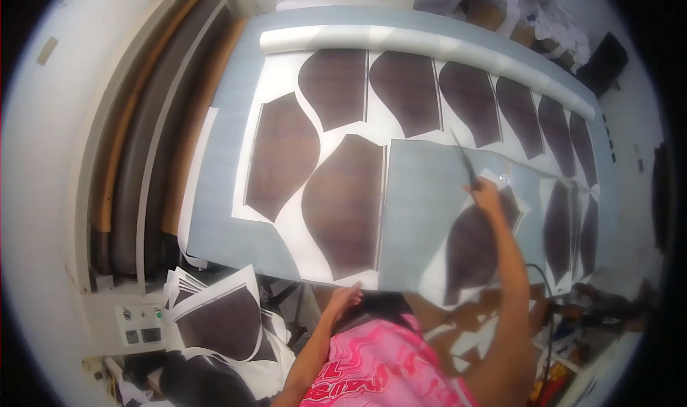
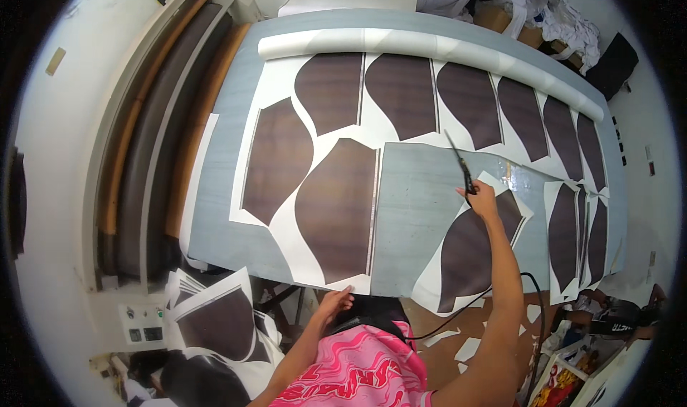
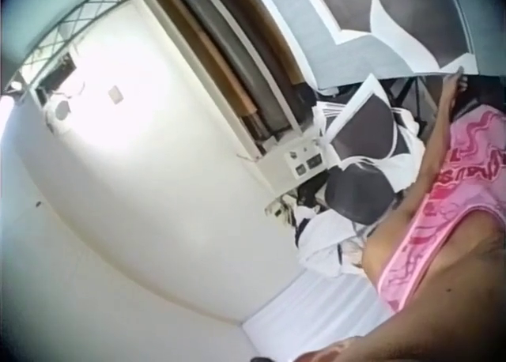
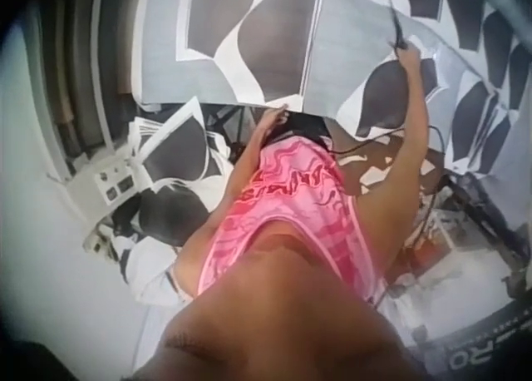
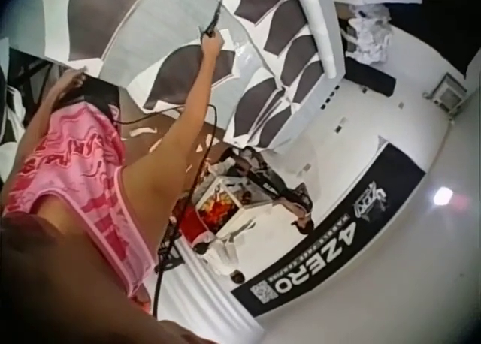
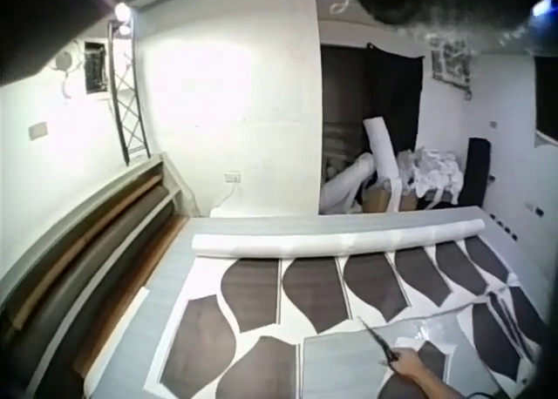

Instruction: Cutting garment patterns out of a large printed fabric sheet on a production table using scissors.

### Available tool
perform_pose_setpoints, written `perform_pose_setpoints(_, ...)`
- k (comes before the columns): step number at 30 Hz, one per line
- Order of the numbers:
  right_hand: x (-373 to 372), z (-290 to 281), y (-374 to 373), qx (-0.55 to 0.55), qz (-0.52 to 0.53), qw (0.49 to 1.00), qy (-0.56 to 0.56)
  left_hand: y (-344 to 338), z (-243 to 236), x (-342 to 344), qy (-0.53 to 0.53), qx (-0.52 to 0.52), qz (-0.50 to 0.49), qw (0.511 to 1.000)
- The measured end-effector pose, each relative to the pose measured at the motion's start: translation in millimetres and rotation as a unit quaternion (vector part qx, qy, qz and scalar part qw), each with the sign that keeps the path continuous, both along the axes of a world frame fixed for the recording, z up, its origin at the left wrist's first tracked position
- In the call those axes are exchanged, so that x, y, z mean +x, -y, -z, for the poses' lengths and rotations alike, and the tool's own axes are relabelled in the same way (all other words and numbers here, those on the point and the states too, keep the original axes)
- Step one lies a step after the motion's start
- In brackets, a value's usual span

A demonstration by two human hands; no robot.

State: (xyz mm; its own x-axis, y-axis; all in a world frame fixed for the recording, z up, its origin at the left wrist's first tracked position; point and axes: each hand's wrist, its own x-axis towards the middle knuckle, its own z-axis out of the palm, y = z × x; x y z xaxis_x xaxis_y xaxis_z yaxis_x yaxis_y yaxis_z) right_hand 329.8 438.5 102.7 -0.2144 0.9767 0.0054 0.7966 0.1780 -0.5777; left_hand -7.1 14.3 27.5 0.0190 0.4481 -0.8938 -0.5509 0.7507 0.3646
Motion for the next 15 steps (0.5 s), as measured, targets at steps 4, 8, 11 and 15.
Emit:
perform_pose_setpoints(4,-25.8,-10.1,-38.3,-0.278,-0.105,0.954,0.048,-10.2,19.3,-0.2,-0.03,-0.008,0.001,1.0)
perform_pose_setpoints(8,-61.1,-7.7,-74.5,-0.436,-0.145,0.887,-0.044,-6.9,30.3,9.3,-0.058,-0.02,-0.017,0.998)
perform_pose_setpoints(11,-88.7,-0.3,-115.0,-0.498,-0.143,0.848,-0.109,-27.1,25.9,8.8,-0.073,-0.017,-0.022,0.997)
perform_pose_setpoints(15,-125.9,6.6,-139.6,-0.533,-0.196,0.814,-0.117,-34.3,28.0,10.7,-0.088,-0.041,-0.06,0.993)
